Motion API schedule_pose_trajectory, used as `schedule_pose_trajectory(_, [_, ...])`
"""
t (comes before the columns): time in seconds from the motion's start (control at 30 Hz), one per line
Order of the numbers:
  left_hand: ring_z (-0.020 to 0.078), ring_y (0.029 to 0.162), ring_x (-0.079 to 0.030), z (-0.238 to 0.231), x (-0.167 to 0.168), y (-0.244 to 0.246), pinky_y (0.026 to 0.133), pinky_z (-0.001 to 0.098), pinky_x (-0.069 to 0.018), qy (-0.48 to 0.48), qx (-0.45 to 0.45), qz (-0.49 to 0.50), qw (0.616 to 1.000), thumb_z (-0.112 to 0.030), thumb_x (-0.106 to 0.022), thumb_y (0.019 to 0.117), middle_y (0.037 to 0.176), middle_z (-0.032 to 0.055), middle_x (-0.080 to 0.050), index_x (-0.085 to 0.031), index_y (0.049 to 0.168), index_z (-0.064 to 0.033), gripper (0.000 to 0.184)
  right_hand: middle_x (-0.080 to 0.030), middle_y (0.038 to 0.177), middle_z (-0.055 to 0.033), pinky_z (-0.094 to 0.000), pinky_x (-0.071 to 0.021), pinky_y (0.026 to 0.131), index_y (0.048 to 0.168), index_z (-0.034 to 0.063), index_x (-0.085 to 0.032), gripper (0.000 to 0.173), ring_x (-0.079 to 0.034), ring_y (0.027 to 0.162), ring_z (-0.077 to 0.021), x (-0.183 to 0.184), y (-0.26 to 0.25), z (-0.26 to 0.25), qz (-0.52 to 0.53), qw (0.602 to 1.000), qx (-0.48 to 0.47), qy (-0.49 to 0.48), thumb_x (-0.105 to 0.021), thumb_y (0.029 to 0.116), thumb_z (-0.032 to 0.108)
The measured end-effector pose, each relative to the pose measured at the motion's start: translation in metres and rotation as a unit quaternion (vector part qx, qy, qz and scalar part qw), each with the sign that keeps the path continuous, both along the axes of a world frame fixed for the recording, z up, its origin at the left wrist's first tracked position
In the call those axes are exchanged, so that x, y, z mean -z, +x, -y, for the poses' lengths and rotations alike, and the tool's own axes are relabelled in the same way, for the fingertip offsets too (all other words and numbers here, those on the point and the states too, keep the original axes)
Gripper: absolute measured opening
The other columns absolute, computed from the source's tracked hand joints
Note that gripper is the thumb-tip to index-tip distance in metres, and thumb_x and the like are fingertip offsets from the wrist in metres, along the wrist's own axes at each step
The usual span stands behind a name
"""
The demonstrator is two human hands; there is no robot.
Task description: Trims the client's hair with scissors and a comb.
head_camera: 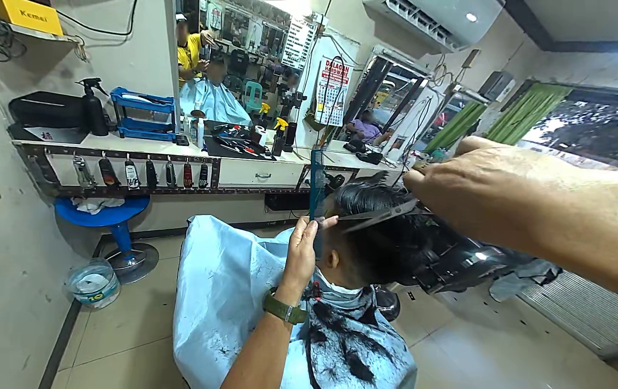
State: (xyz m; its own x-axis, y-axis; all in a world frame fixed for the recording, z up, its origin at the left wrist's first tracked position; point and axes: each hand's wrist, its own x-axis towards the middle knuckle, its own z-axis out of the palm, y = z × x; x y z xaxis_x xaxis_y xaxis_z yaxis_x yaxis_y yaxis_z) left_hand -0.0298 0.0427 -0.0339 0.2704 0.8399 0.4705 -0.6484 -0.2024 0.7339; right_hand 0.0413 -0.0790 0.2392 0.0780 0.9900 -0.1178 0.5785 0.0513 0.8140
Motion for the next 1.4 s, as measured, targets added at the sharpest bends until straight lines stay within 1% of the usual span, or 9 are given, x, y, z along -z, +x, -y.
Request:
schedule_pose_trajectory(0.1, [0.0241,0.126,-0.062,0.003,-0.002,-0.001,0.113,0.0422,-0.0439,-0.005,-0.001,-0.005,1.0,-0.018,-0.027,0.1123,0.124,0.0154,-0.072,-0.057,0.127,0.0017,0.039,-0.06,0.071,-0.0078,-0.0452,-0.0519,0.06,0.097,0.0086,-0.065,0.004,-0.065,0.068,-0.0284,0.0,-0.011,0.003,-0.027,0.998,0.063,0.01,-0.064,0.0945,0.007])
schedule_pose_trajectory(0.23, [0.0236,0.127,-0.062,0.005,-0.001,-0.002,0.114,0.0433,-0.0436,0.005,-0.008,-0.015,1.0,-0.018,-0.027,0.1121,0.124,0.0146,-0.072,-0.057,0.128,0.0013,0.04,-0.063,0.076,-0.0069,-0.0456,-0.0494,0.079,0.096,0.0082,-0.065,0.005,-0.064,0.073,-0.026,0.004,0.008,0.005,0.005,0.999,-0.038,0.004,-0.066,0.0913,0.009])
schedule_pose_trajectory(0.4, [0.0232,0.124,-0.064,0.01,-0.001,-0.003,0.112,0.0423,-0.0455,0.006,-0.013,-0.017,1.0,-0.017,-0.027,0.1119,0.123,0.0157,-0.072,-0.056,0.128,0.0032,0.039,-0.06,0.067,-0.0073,-0.0442,-0.0515,0.064,0.093,0.0053,-0.066,0.009,-0.063,0.064,-0.0269,0.007,0.0,0.015,-0.038,0.999,-0.007,0.023,-0.071,0.0871,0.0])
schedule_pose_trajectory(0.53, [0.0226,0.124,-0.063,0.012,0.0,-0.003,0.112,0.0412,-0.0451,0.015,-0.02,-0.024,0.999,-0.017,-0.027,0.1117,0.123,0.0149,-0.072,-0.057,0.129,0.0031,0.039,-0.062,0.074,-0.0069,-0.0447,-0.0493,0.076,0.095,0.0067,-0.066,0.011,-0.063,0.07,-0.026,0.01,0.012,0.015,-0.002,0.998,-0.059,0.02,-0.073,0.0863,0.005])
schedule_pose_trajectory(0.67, [0.0224,0.124,-0.064,0.016,-0.001,-0.004,0.111,0.0406,-0.046,0.013,-0.018,-0.02,1.0,-0.017,-0.029,0.1117,0.122,0.0153,-0.072,-0.056,0.127,0.0028,0.037,-0.06,0.07,-0.0074,-0.0447,-0.0514,0.069,0.097,0.0059,-0.065,0.01,-0.063,0.065,-0.0269,0.012,0.004,0.019,-0.013,1.0,-0.008,0.023,-0.07,0.0886,0.001])
schedule_pose_trajectory(0.83, [0.0235,0.123,-0.064,0.019,0.0,-0.005,0.11,0.0411,-0.0463,0.01,-0.02,-0.018,1.0,-0.017,-0.027,0.1118,0.123,0.016,-0.072,-0.055,0.126,0.0037,0.038,-0.062,0.077,-0.0085,-0.0449,-0.0491,0.077,0.098,0.0063,-0.065,0.012,-0.063,0.072,-0.0266,0.014,0.011,0.021,0.008,0.998,-0.058,0.026,-0.071,0.0878,0.004])
schedule_pose_trajectory(0.97, [0.023,0.123,-0.064,0.023,0.0,-0.006,0.109,0.0404,-0.0471,0.01,-0.022,-0.021,0.999,-0.017,-0.028,0.1116,0.123,0.0161,-0.072,-0.054,0.127,0.0035,0.037,-0.058,0.068,-0.0066,-0.0418,-0.0499,0.067,0.094,0.0067,-0.063,0.009,-0.063,0.064,-0.0253,0.016,0.002,0.026,0.001,0.999,-0.022,0.035,-0.07,0.0895,0.005])
schedule_pose_trajectory(1.1, [0.0225,0.123,-0.064,0.025,0.002,-0.006,0.109,0.0401,-0.0469,0.007,-0.026,-0.022,0.999,-0.017,-0.028,0.1117,0.123,0.0156,-0.072,-0.055,0.125,0.0028,0.036,-0.061,0.073,-0.0074,-0.0433,-0.0497,0.075,0.097,0.0064,-0.066,0.015,-0.063,0.069,-0.0251,0.017,0.013,0.028,-0.002,0.996,-0.08,0.034,-0.076,0.0854,0.007])
schedule_pose_trajectory(1.4, [0.0227,0.119,-0.066,0.034,0.004,-0.008,0.106,0.0402,-0.0492,0.023,-0.057,-0.038,0.997,-0.015,-0.027,0.1112,0.121,0.0151,-0.073,-0.056,0.12,0.0021,0.035,-0.062,0.076,-0.0079,-0.0445,-0.0489,0.075,0.1,0.0061,-0.066,0.017,-0.063,0.071,-0.0261,0.022,0.021,0.036,-0.01,0.994,-0.105,0.034,-0.076,0.0855,0.008])
